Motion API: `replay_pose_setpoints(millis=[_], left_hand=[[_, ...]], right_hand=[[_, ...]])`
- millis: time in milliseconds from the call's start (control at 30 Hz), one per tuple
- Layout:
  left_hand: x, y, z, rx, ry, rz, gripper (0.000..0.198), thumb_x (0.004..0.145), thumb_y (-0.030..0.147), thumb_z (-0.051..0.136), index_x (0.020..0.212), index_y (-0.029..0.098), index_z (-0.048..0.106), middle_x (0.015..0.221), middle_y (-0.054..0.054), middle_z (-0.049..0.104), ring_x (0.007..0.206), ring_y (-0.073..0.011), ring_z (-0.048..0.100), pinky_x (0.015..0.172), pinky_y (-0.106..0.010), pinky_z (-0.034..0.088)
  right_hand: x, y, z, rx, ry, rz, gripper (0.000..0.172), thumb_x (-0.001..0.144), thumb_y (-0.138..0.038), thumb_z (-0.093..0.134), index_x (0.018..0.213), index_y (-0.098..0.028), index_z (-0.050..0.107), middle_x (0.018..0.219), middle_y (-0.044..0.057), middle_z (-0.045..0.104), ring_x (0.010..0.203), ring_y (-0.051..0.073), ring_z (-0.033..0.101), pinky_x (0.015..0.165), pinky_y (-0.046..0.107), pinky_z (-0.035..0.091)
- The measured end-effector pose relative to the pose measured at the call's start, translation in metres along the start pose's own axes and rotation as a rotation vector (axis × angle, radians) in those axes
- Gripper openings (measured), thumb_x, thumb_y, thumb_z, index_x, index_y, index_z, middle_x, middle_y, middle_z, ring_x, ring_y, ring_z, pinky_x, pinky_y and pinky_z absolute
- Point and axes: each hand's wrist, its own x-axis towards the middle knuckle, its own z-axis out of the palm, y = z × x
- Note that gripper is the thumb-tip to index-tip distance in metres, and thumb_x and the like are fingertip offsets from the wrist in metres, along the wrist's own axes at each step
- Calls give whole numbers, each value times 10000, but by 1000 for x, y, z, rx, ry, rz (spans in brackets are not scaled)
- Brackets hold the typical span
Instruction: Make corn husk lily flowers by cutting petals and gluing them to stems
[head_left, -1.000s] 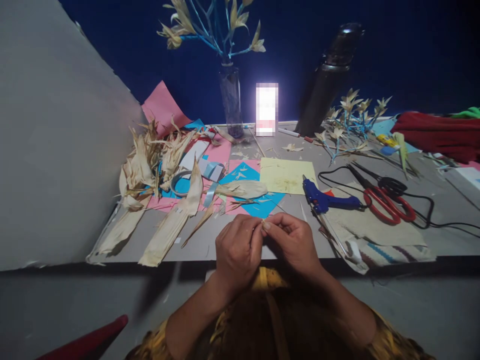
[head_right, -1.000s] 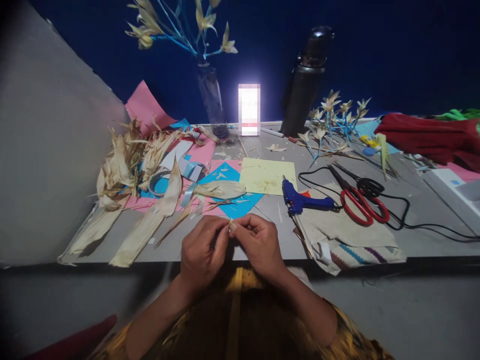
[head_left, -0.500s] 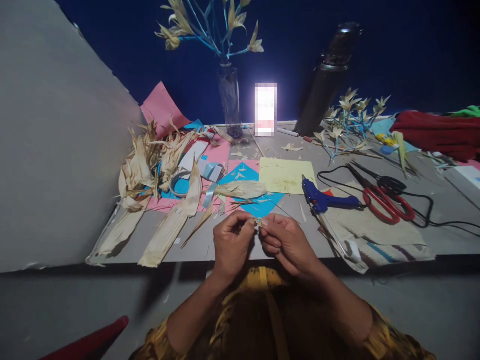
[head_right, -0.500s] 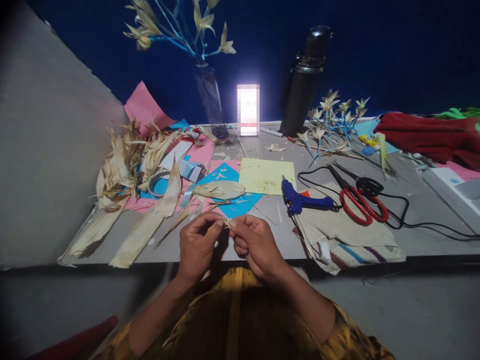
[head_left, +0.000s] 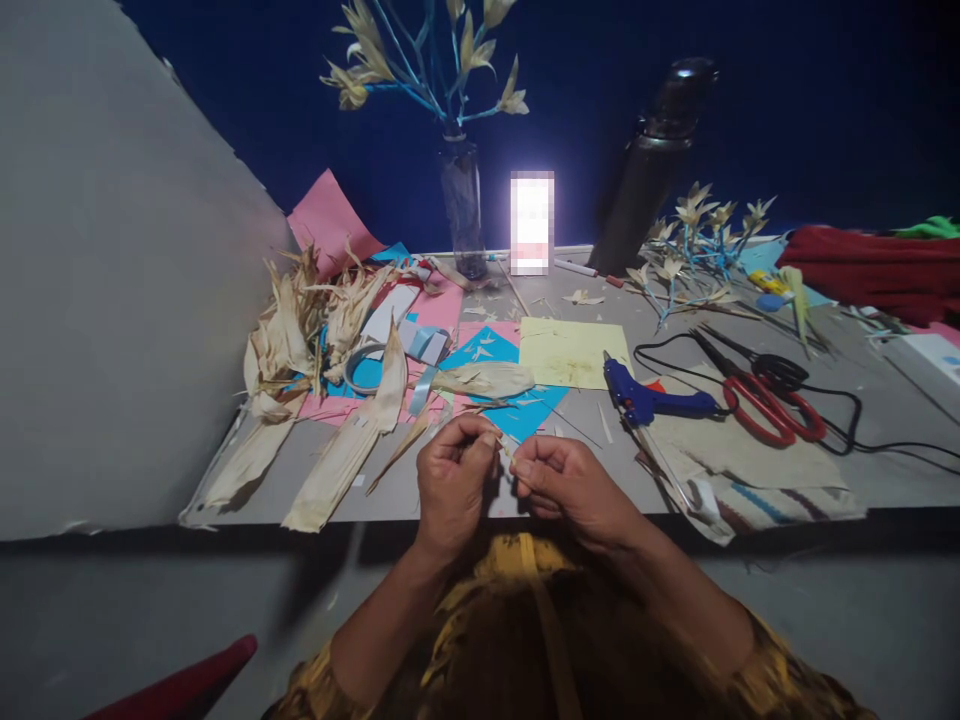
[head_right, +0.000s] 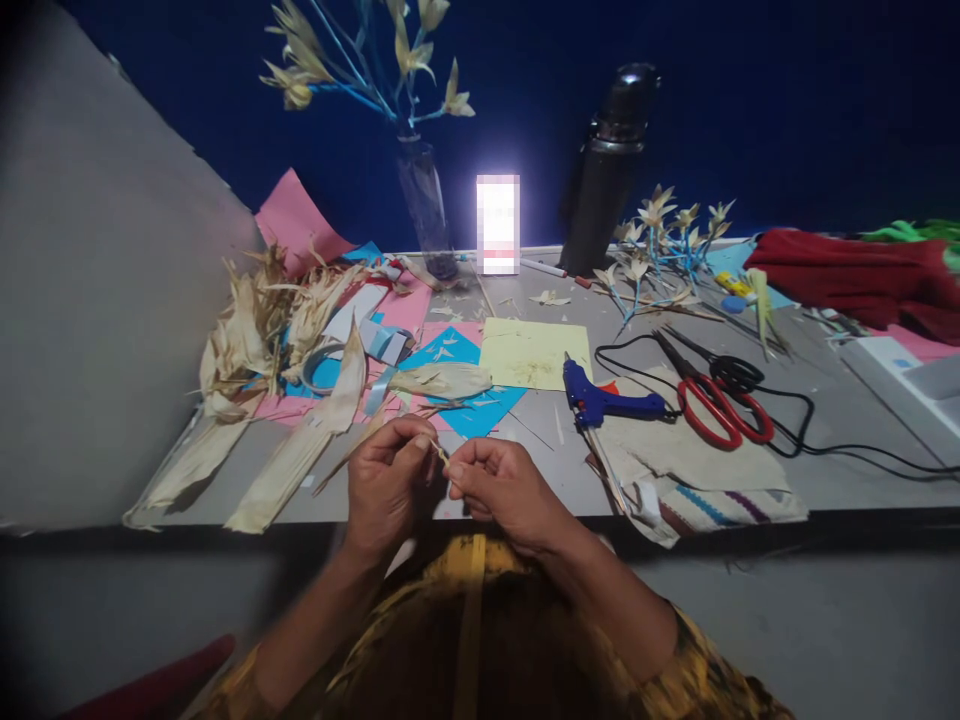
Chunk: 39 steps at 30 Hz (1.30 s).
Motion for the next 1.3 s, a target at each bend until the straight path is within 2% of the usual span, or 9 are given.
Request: replay_pose_setpoints(millis=[100, 200, 400, 500, 633, 833, 1000, 1100, 1300], left_hand=[[1, 4, -5, -102, -163, -72, 217, 848, 381, 624, 895, 171, 649, 617, 15, 574, 564, -118, 510, 574, -244, 439], [1, 9, -7, -30, -244, -53, 313, 845, 448, 622, 963, 162, 672, 690, -17, 617, 631, -142, 550, 622, -263, 457], [-2, 10, -1, 209, -151, 116, 206, 830, 305, 679, 695, 160, 624, 687, 8, 550, 646, -117, 497, 630, -238, 410], [-2, 7, 3, 40, -122, 10, 202, 834, 319, 681, 729, 167, 601, 637, 37, 498, 566, -89, 432, 561, -218, 366], [1, 5, 10, -232, -84, -173, 255, 754, 347, 754, 728, 166, 576, 549, 65, 449, 490, -68, 371, 498, -194, 324], [2, 7, 17, -353, -76, -251, 301, 677, 324, 817, 696, 153, 570, 552, 64, 453, 478, -53, 354, 483, -182, 332], [16, 12, 3, -353, 14, -108, 298, 734, 339, 777, 688, 164, 540, 624, 51, 480, 488, -49, 364, 468, -181, 330], [25, 22, -15, -164, 88, 54, 217, 805, 328, 725, 750, 173, 583, 598, 47, 505, 521, -75, 448, 511, -198, 395], [13, 30, -20, -267, -58, -105, 213, 784, 299, 747, 764, 149, 597, 682, 37, 542, 467, -43, 418, 470, -199, 371]], right_hand=[[0, -1, 3, 56, 11, 7, 280, 763, -360, 781, 734, -136, 616, 589, -35, 567, 394, 6, 274, 409, 185, 169], [1, -1, 4, 47, 32, -12, 283, 763, -350, 779, 710, -141, 596, 582, -35, 568, 392, 10, 280, 408, 188, 166], [0, -1, 2, -90, 36, -48, 299, 790, -387, 742, 702, -150, 582, 586, -40, 549, 419, 33, 317, 425, 196, 221], [-1, 3, 1, -199, 24, -84, 287, 800, -396, 731, 726, -148, 608, 629, -21, 568, 482, 59, 391, 453, 200, 260], [-3, 9, 2, -143, 8, -60, 315, 829, -432, 700, 726, -158, 586, 598, -38, 540, 439, 50, 333, 439, 207, 218], [-2, 10, 1, -56, -33, -65, 307, 798, -424, 737, 756, -157, 592, 618, -30, 567, 428, 42, 325, 434, 208, 208], [-8, 7, -1, -94, -43, 10, 322, 769, -436, 754, 743, -155, 600, 593, -25, 578, 423, 42, 317, 428, 206, 190], [-13, 1, -3, -210, 15, -4, 313, 777, -430, 748, 737, -147, 619, 608, -14, 591, 463, 57, 375, 448, 206, 226], [-12, -8, -3, -222, 22, -90, 313, 823, -446, 707, 764, -147, 636, 659, -7, 600, 447, 50, 368, 452, 213, 261]])
